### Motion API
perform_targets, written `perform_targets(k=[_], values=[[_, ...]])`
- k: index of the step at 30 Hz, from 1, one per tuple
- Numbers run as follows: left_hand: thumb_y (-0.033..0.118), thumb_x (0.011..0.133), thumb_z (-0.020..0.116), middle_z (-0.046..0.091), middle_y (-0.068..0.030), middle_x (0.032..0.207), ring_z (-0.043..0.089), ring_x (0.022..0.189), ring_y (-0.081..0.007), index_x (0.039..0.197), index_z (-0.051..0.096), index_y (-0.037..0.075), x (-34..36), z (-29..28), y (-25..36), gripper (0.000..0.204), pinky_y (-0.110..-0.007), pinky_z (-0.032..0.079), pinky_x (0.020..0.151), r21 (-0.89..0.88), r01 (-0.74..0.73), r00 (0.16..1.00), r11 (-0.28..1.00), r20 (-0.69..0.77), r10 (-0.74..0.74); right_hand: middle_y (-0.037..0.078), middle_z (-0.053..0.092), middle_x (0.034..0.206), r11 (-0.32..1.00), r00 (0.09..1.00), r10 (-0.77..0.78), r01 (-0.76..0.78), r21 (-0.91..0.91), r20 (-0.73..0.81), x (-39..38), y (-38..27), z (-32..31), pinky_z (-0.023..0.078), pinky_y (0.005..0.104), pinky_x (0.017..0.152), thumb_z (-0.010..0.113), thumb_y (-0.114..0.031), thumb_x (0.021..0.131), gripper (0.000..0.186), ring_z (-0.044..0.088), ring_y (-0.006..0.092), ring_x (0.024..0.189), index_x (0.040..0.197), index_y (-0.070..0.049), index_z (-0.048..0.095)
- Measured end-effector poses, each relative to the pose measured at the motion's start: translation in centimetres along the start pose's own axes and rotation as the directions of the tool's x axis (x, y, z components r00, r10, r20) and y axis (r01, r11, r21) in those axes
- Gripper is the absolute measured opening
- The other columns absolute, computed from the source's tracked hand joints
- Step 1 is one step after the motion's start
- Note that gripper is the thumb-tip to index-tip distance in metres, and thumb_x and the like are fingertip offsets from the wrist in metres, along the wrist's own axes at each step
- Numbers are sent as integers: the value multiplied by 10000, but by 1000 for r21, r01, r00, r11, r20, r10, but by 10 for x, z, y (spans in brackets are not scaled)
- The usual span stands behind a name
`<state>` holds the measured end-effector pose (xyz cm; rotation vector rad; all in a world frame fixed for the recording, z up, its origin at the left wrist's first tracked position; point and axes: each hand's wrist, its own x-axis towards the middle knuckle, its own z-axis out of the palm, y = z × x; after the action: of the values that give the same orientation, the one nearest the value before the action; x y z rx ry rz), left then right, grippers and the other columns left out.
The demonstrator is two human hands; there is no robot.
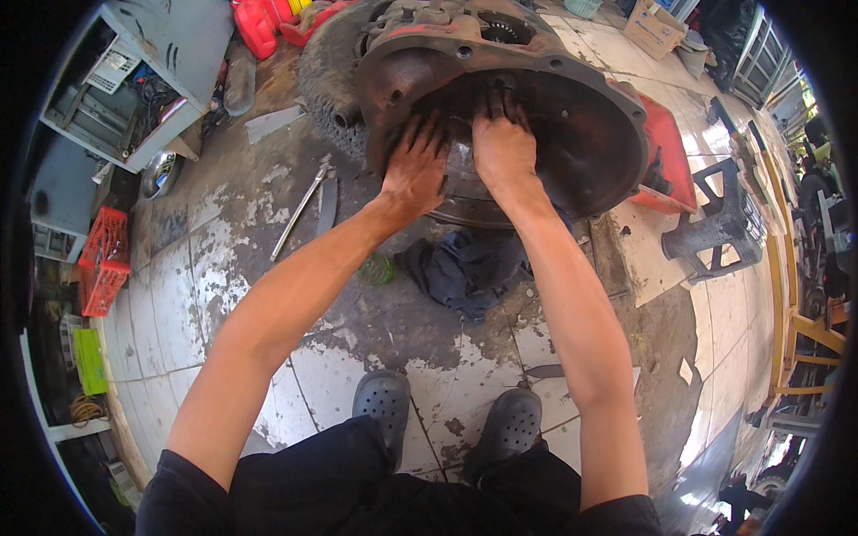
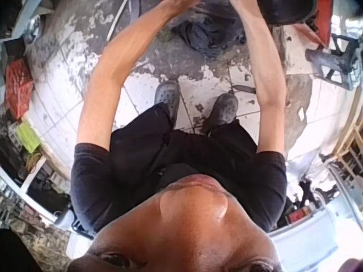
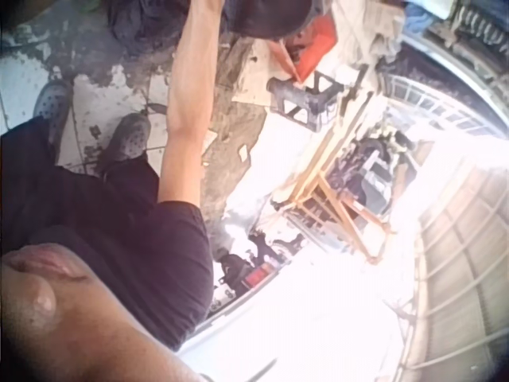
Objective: The person sits on the floor and works on a large, rusty engine casing. They use a metal tool to scrape and clean the interior surfaces of the casing, occasionally wiping it with a cloth. The person also picks up a plastic bottle and pours liquid into the casing before continuing to clean.
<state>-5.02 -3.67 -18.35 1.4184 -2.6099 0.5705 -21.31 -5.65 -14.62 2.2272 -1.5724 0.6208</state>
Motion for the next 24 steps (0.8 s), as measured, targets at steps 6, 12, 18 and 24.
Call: perform_targets(k=[6, 12, 18, 24], values=[[344, 816, 618, 376, -171, 1538, 134, 1503, -353, 1374, 529, -3, -1, -18, 3, 663, -501, 18, 1235, 52, -49, 978, 997, 205, 38, 189, 635, 1250, 982, 979, -189, 187, 30, 77, -16, -11, -12, 475, 434, 1012, 540, -284, 963, 410, 604, 335, 1184, 1276, -24, 592], [344, 905, 521, 392, -123, 1543, 100, 1514, -338, 1414, 501, 31, -12, 1, -2, 598, -494, -12, 1235, 155, -57, 993, 986, 106, 40, 187, 636, 1221, 727, 953, 304, -218, 651, -20, -60, -66, -28, 494, 413, 926, 481, -327, 1030, 402, 610, 375, 1124, 1289, -43, 598], [309, 873, 562, 387, -145, 1538, 145, 1510, -311, 1434, 453, 7, -5, 15, 2, 647, -499, 23, 1232, 220, -58, 998, 974, 52, 48, 170, 699, 1004, 480, 843, 523, -412, 774, 125, -86, -31, 42, 529, 356, 778, 541, -143, 1004, 231, 689, 287, 883, 1161, -10, 647], [296, 826, 639, 430, -155, 1505, 191, 1500, -292, 1393, 491, -8, -2, -3, 5, 660, -494, 31, 1234, 115, -107, 986, 988, 138, 91, 159, 678, 994, 836, 947, 165, 14, 548, -276, -47, -3, 57, 499, 427, 811, 613, -124, 900, 258, 655, 339, 916, 1146, -63, 660]])
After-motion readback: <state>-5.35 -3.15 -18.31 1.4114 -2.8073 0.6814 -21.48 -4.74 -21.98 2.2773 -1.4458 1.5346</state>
